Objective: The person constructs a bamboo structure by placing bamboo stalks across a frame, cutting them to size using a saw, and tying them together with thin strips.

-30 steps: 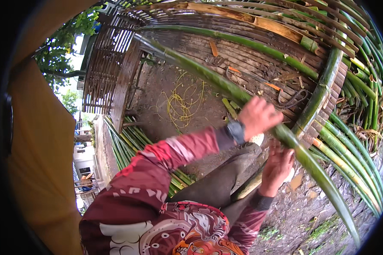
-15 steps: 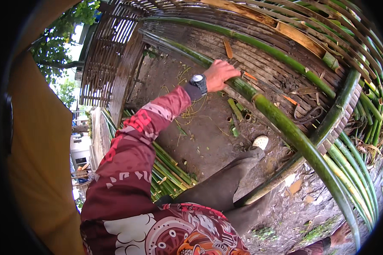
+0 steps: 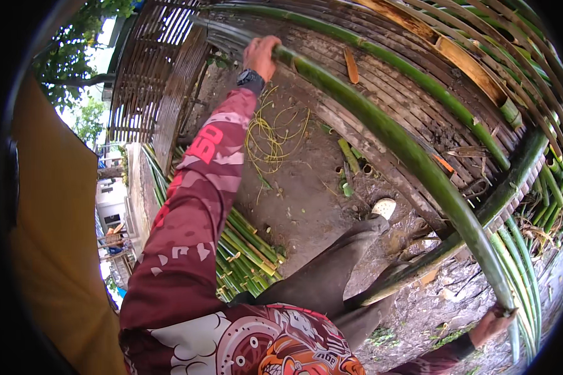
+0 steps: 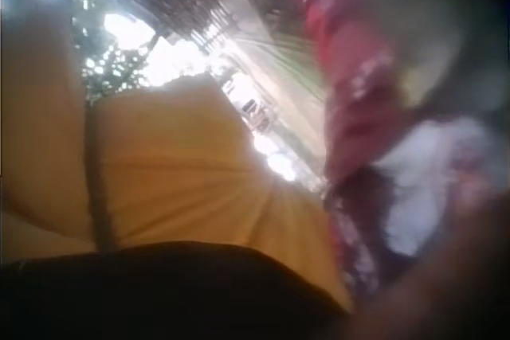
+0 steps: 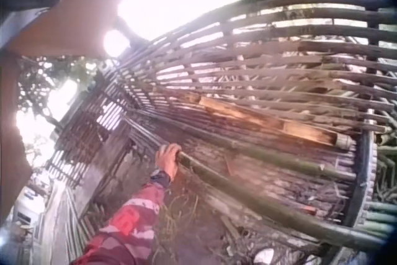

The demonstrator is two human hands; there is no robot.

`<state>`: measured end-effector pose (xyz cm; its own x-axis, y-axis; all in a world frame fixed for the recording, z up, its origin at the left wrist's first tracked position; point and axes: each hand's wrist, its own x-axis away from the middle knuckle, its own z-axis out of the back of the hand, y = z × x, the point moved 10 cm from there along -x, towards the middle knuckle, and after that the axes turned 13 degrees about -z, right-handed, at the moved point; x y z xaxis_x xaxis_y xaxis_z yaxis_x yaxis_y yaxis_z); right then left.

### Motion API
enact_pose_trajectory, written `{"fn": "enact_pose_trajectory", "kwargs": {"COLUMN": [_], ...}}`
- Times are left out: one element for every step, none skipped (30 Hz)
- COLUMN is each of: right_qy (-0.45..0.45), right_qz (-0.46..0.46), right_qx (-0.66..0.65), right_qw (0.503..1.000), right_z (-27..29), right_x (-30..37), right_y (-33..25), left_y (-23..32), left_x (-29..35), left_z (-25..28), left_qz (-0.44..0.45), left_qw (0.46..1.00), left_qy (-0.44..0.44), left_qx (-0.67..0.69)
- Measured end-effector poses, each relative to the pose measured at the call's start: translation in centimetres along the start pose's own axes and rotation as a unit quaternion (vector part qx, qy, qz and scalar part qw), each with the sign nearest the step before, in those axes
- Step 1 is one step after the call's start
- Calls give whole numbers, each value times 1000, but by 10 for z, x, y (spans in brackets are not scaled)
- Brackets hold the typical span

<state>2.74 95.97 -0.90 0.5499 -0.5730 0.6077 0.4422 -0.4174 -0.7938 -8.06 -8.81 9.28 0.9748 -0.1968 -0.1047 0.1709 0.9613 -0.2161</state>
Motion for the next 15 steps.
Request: {"fn": "enact_pose_trajectory", "kwargs": {"right_qy": [-30,-65,-95,-99,-75,-70,-43,-34,-71,-113,-137,-156,-155,-154,-151], "right_qz": [-3,-9,-51,-65,-18,8,-39,-100,60,194,82,-27,1,0,-76], "right_qx": [-21,-45,-65,-75,19,102,35,-40,129,245,129,5,37,38,-68], "right_qw": [999,997,992,990,997,992,998,994,987,943,979,987,987,987,983], "right_z": [-16,-48,-103,-138,-153,-188,-210,-237,-233,-252,-265,-292,-304,-319,-327], "right_x": [-1,-6,9,35,45,59,79,99,79,89,90,97,96,104,110], "right_y": [21,46,90,107,112,132,143,161,153,151,169,185,180,177,184], "left_y": [-27,-50,-67,-47,31,73,124,129,144,147,139,112,92,81,74], "left_x": [16,40,69,70,56,42,31,21,1,3,16,21,17,16,11], "left_z": [7,11,7,-57,-115,-130,-129,-129,-133,-136,-143,-145,-147,-151,-156], "left_qz": [140,274,347,482,551,508,546,547,540,540,548,545,537,538,532], "left_qw": [984,937,884,750,516,357,326,332,343,359,361,359,351,350,355], "left_qy": [108,216,308,265,182,207,190,198,210,221,216,251,286,285,268], "left_qx": [10,11,62,367,630,756,748,742,739,729,722,715,712,712,721]}}
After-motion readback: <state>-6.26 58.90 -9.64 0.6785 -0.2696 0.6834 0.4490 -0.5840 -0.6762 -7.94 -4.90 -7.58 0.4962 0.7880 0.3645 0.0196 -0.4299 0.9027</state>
